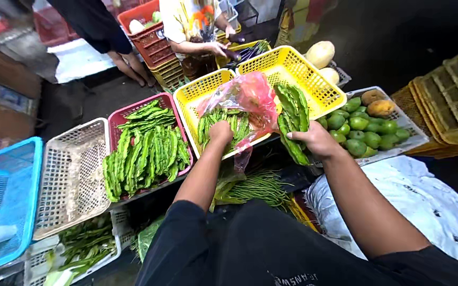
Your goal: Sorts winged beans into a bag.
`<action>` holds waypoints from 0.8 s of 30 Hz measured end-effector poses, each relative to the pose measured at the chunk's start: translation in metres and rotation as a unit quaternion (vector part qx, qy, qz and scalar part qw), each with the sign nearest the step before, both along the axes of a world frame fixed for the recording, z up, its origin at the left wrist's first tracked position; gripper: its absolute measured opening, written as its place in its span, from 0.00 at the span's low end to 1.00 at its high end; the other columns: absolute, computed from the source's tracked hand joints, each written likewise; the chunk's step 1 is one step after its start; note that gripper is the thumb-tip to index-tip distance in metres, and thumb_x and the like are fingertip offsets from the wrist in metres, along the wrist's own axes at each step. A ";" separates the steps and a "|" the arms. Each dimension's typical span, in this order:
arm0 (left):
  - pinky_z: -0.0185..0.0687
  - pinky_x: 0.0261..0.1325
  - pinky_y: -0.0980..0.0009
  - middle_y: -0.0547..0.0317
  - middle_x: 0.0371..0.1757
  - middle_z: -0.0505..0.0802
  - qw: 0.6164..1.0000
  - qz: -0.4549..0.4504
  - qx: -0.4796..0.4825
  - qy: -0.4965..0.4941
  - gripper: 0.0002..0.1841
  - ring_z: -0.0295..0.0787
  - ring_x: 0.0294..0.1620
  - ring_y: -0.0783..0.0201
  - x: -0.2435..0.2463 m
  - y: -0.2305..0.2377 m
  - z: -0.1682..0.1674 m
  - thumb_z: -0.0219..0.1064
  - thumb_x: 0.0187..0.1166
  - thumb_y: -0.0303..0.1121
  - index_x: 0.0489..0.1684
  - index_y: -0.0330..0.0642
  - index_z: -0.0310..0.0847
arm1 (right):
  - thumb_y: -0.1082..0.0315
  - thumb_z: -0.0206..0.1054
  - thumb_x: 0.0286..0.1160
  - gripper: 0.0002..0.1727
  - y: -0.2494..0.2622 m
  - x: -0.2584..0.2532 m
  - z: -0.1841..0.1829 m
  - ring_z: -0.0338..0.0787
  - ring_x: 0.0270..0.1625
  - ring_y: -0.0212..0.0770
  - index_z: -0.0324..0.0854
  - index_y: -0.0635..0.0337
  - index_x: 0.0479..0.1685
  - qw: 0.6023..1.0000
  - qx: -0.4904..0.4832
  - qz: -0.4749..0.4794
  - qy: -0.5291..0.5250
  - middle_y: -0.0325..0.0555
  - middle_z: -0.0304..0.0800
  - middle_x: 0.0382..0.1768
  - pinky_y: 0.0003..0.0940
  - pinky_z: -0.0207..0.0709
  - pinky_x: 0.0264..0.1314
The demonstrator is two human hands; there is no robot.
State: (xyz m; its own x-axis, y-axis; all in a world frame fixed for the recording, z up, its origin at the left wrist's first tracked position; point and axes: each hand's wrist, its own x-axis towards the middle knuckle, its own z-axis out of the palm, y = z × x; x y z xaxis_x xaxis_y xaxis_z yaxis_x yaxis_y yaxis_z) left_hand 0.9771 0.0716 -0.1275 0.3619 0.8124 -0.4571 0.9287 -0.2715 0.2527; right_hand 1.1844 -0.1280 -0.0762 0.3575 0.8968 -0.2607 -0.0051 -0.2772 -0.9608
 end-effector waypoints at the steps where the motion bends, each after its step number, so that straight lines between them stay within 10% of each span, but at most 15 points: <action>1: 0.83 0.54 0.30 0.32 0.53 0.91 0.999 -0.003 -0.007 0.037 0.19 0.89 0.58 0.33 0.010 0.002 -0.009 0.71 0.73 0.42 0.45 0.31 0.87 | 0.73 0.72 0.68 0.17 -0.010 0.005 -0.004 0.96 0.41 0.42 0.82 0.62 0.57 1.000 0.008 -0.001 0.020 0.49 0.94 0.42 0.42 0.93 0.46; 4: 0.84 0.53 0.31 0.32 0.52 0.91 0.998 0.023 -0.010 0.061 0.18 0.90 0.57 0.34 0.021 0.006 -0.021 0.73 0.70 0.40 0.45 0.31 0.86 | 0.73 0.68 0.66 0.23 -0.031 0.020 -0.012 0.97 0.43 0.49 0.76 0.65 0.63 0.991 0.034 -0.001 0.133 0.55 0.95 0.45 0.45 0.94 0.47; 8: 0.81 0.58 0.30 0.33 0.51 0.91 0.969 0.191 -0.045 -0.150 0.20 0.89 0.56 0.35 -0.004 0.024 -0.021 0.73 0.73 0.43 0.52 0.35 0.87 | 0.74 0.61 0.73 0.22 -0.035 0.039 -0.026 0.96 0.52 0.57 0.72 0.67 0.68 0.975 0.060 0.031 0.211 0.61 0.93 0.55 0.50 0.93 0.49; 16: 0.85 0.45 0.62 0.51 0.42 0.88 0.848 0.303 -0.061 -0.430 0.12 0.85 0.37 0.63 -0.027 0.026 0.013 0.59 0.82 0.27 0.56 0.32 0.82 | 0.75 0.61 0.73 0.21 -0.016 0.047 -0.022 0.97 0.44 0.51 0.72 0.67 0.66 0.965 0.080 0.073 0.239 0.60 0.94 0.47 0.44 0.93 0.50; 20: 0.83 0.55 0.36 0.37 0.50 0.92 0.952 0.212 0.019 -0.220 0.17 0.90 0.52 0.41 -0.005 0.019 0.025 0.66 0.79 0.39 0.56 0.35 0.86 | 0.76 0.60 0.76 0.20 -0.018 0.050 -0.028 0.97 0.47 0.51 0.73 0.67 0.67 0.961 0.066 0.054 0.262 0.60 0.94 0.49 0.43 0.92 0.52; 24: 0.79 0.66 0.29 0.27 0.67 0.85 0.993 0.118 -0.019 -0.011 0.48 0.84 0.68 0.31 0.048 -0.009 -0.013 0.79 0.62 0.62 0.76 0.32 0.73 | 0.75 0.59 0.78 0.20 -0.017 0.048 -0.034 0.96 0.49 0.53 0.72 0.67 0.68 0.963 0.063 0.039 0.258 0.61 0.93 0.51 0.45 0.92 0.54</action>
State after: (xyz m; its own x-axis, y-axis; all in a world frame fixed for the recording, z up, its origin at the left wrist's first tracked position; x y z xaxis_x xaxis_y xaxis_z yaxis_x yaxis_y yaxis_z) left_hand 1.0253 0.0627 -0.1408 0.1739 0.8584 -0.4826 0.9595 -0.0375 0.2791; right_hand 1.2324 -0.1453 -0.1099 0.1400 0.9516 -0.2737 -0.4759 -0.1777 -0.8614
